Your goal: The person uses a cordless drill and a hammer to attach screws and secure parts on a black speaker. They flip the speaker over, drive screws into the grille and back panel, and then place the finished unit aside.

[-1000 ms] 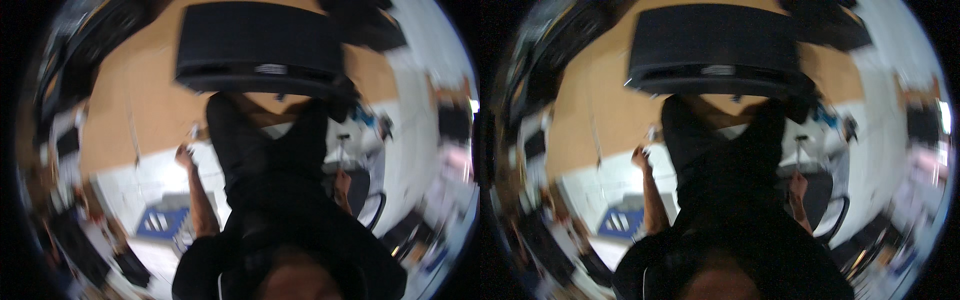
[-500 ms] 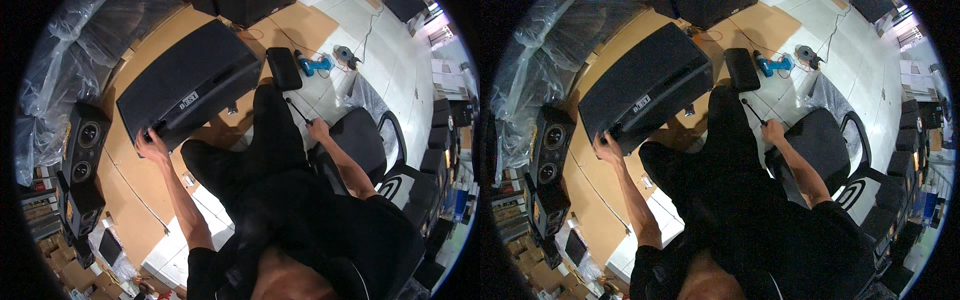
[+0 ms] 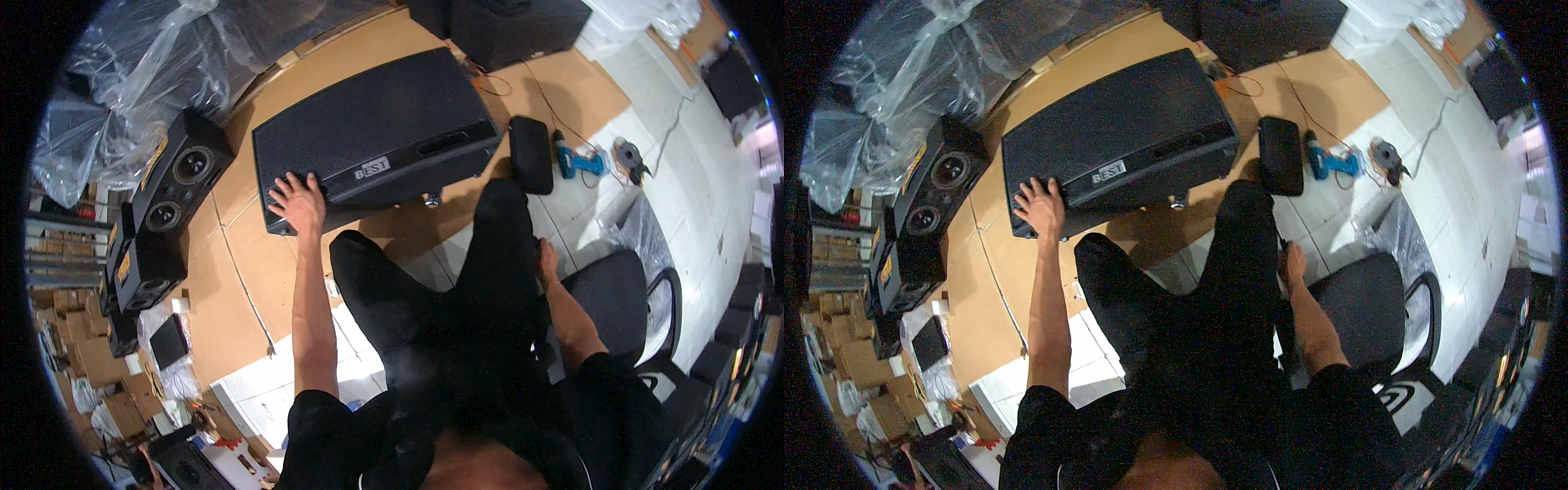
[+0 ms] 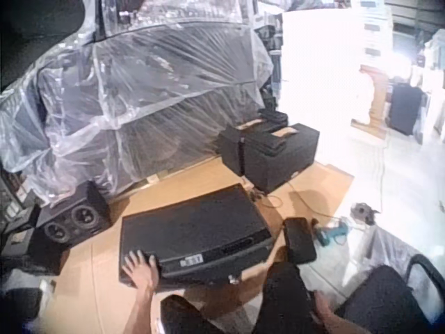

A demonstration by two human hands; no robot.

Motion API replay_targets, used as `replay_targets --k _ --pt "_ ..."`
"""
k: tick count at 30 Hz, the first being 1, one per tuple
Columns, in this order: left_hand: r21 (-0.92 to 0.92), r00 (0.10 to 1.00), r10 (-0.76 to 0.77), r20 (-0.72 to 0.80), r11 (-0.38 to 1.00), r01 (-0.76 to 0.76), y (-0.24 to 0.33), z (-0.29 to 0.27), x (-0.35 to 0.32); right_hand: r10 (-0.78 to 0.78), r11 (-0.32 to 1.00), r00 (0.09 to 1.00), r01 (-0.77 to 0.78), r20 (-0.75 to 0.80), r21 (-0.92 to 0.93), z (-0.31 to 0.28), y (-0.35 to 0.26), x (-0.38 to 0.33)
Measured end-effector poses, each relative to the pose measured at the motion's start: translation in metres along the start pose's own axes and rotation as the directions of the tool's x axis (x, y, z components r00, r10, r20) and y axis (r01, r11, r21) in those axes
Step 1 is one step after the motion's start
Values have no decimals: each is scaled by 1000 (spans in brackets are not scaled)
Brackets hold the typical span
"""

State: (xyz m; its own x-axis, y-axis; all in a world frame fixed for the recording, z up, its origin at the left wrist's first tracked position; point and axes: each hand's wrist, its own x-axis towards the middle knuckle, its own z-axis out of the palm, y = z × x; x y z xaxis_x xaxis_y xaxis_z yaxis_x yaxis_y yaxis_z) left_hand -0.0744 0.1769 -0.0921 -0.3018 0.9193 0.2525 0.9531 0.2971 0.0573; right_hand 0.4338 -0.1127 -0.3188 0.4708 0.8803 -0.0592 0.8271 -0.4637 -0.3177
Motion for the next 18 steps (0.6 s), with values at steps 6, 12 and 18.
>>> replay_targets --k 6,12,18 --pt "9 960 70 273 997 -75 29 -15 23 251 894 932 -327 262 307 57 60 -11" --pt "49 975 -59 215 998 50 36 -10 23 -178 971 984 180 -26 155 -11 -14 47" --pt "21 980 -10 201 1000 6 39 -10 23 -65 936 990 104 -125 335 -208 -202 182"
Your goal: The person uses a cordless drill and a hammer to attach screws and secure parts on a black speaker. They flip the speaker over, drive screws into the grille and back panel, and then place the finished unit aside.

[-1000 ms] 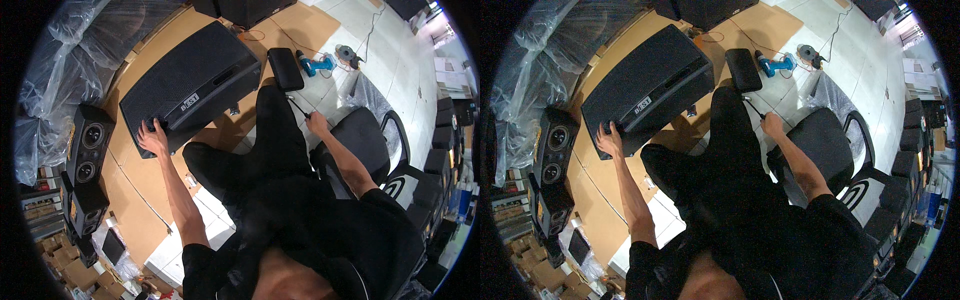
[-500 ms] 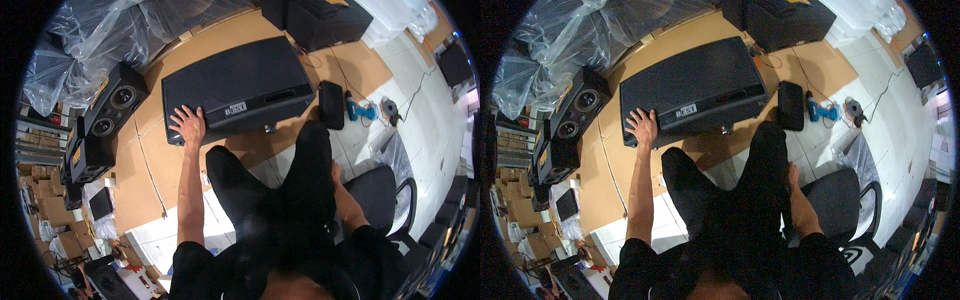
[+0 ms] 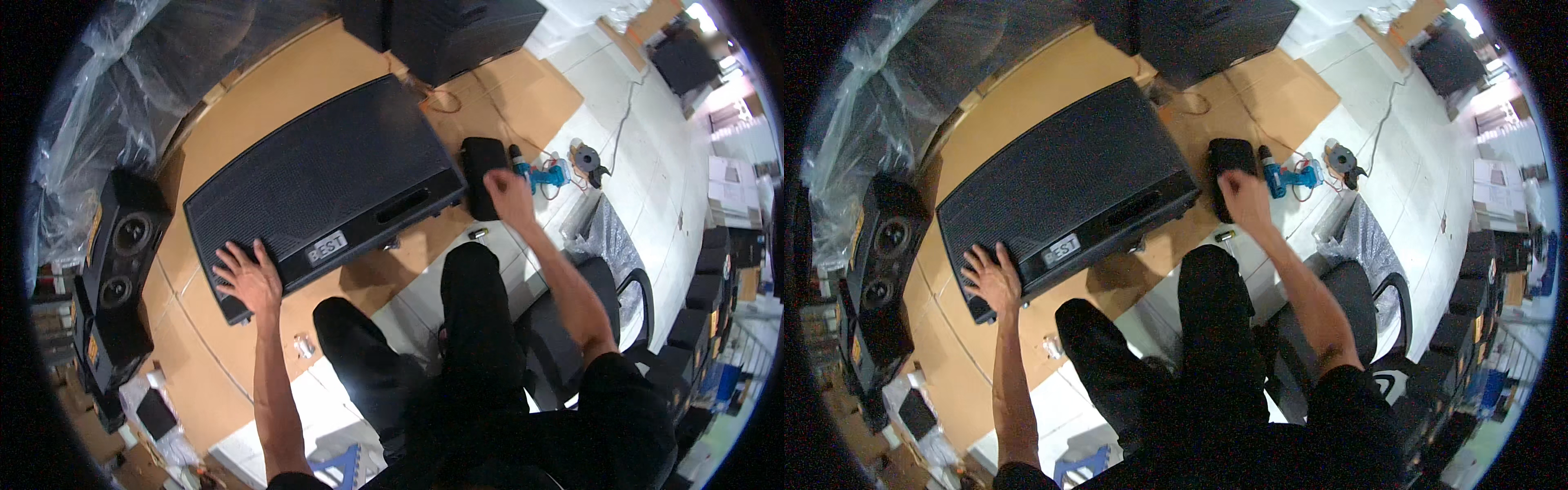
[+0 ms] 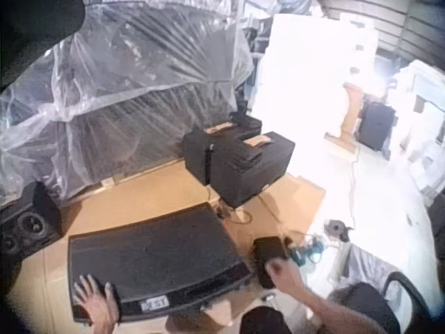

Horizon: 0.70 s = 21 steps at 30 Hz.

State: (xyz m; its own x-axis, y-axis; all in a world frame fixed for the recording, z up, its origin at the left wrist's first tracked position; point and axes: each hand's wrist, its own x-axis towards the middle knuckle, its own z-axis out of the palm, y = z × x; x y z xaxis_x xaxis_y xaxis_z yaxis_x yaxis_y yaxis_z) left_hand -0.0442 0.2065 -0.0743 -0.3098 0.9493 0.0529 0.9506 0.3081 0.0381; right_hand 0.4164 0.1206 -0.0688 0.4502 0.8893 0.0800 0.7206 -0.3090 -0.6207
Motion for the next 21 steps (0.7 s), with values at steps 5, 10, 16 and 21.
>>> replay_targets --k 5,10,16,21 --pt "58 1000 -4 -23 998 6 -11 2 3 -210 978 922 197 325 74 -22 -124 30" --pt "92 999 -20 35 996 17 -12 4 -1 -319 914 667 405 673 32 -54 -163 -31" --pt "122 995 14 95 992 -25 -15 9 1 -145 966 563 257 813 -6 -66 -197 2" --pt "-21 997 45 63 999 -44 -15 2 2 -159 950 587 310 794 -39 21 -272 118"
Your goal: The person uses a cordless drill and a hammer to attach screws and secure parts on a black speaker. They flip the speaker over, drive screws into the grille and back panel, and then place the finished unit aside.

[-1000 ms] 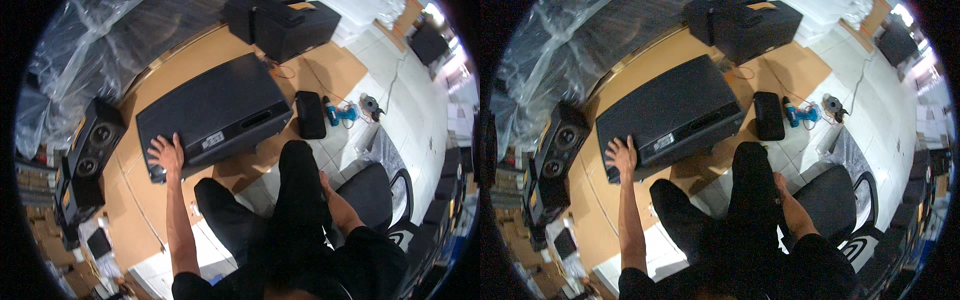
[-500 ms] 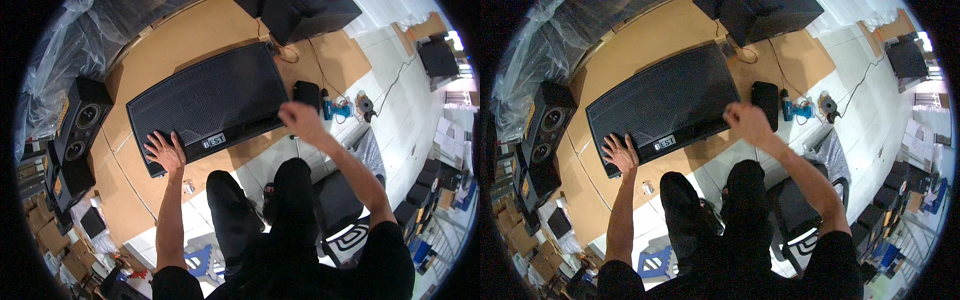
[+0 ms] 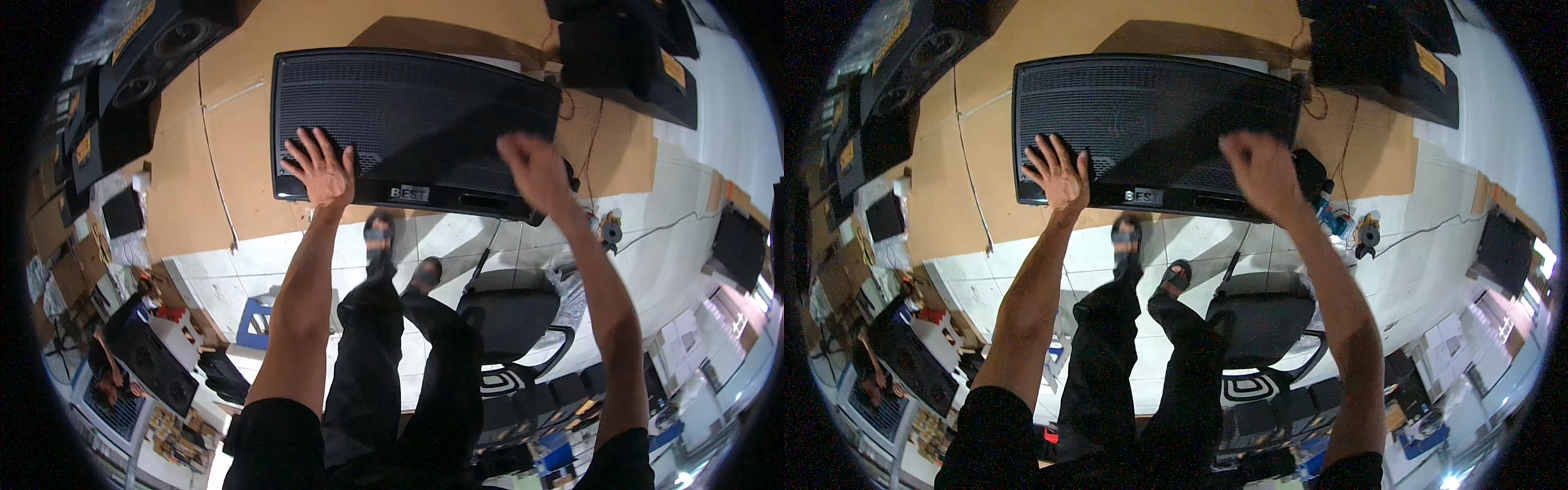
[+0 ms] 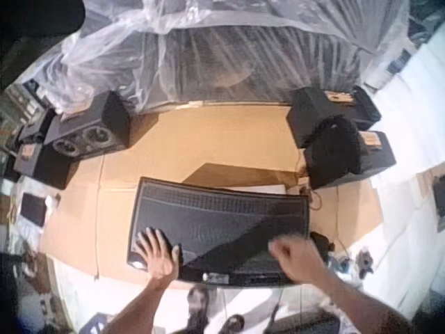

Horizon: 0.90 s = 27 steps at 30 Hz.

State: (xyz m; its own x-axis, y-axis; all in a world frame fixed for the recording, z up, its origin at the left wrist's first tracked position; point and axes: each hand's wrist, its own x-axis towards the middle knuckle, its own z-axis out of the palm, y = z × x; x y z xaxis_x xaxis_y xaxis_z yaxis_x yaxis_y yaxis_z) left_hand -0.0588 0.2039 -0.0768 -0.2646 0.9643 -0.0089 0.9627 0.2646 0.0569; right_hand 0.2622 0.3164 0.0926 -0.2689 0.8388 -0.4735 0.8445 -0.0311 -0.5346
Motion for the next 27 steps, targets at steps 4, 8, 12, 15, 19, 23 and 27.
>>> replay_targets --k 4,8,12,15,19,23,27 --pt "-6 994 -24 107 1000 25 7 -11 2 -355 933 918 337 -179 -124 7 8 144" --pt "-99 987 -26 158 994 42 9 -15 2 81 986 969 -44 234 -161 14 10 256" --pt "-124 969 -37 246 990 70 4 -15 -6 226 951 903 -123 364 -285 54 1 297" --pt "-149 956 -24 292 986 70 7 -14 -2 88 988 888 -19 451 -156 82 36 318" --pt "-168 949 -49 311 980 105 4 -15 -6 69 994 808 -6 585 -109 110 44 326" --pt "-180 949 -58 309 977 118 6 -14 -4 162 927 822 63 546 -370 98 19 324" --pt "-147 941 -109 320 975 164 1 -14 -15 -297 805 779 515 552 -294 116 32 312"
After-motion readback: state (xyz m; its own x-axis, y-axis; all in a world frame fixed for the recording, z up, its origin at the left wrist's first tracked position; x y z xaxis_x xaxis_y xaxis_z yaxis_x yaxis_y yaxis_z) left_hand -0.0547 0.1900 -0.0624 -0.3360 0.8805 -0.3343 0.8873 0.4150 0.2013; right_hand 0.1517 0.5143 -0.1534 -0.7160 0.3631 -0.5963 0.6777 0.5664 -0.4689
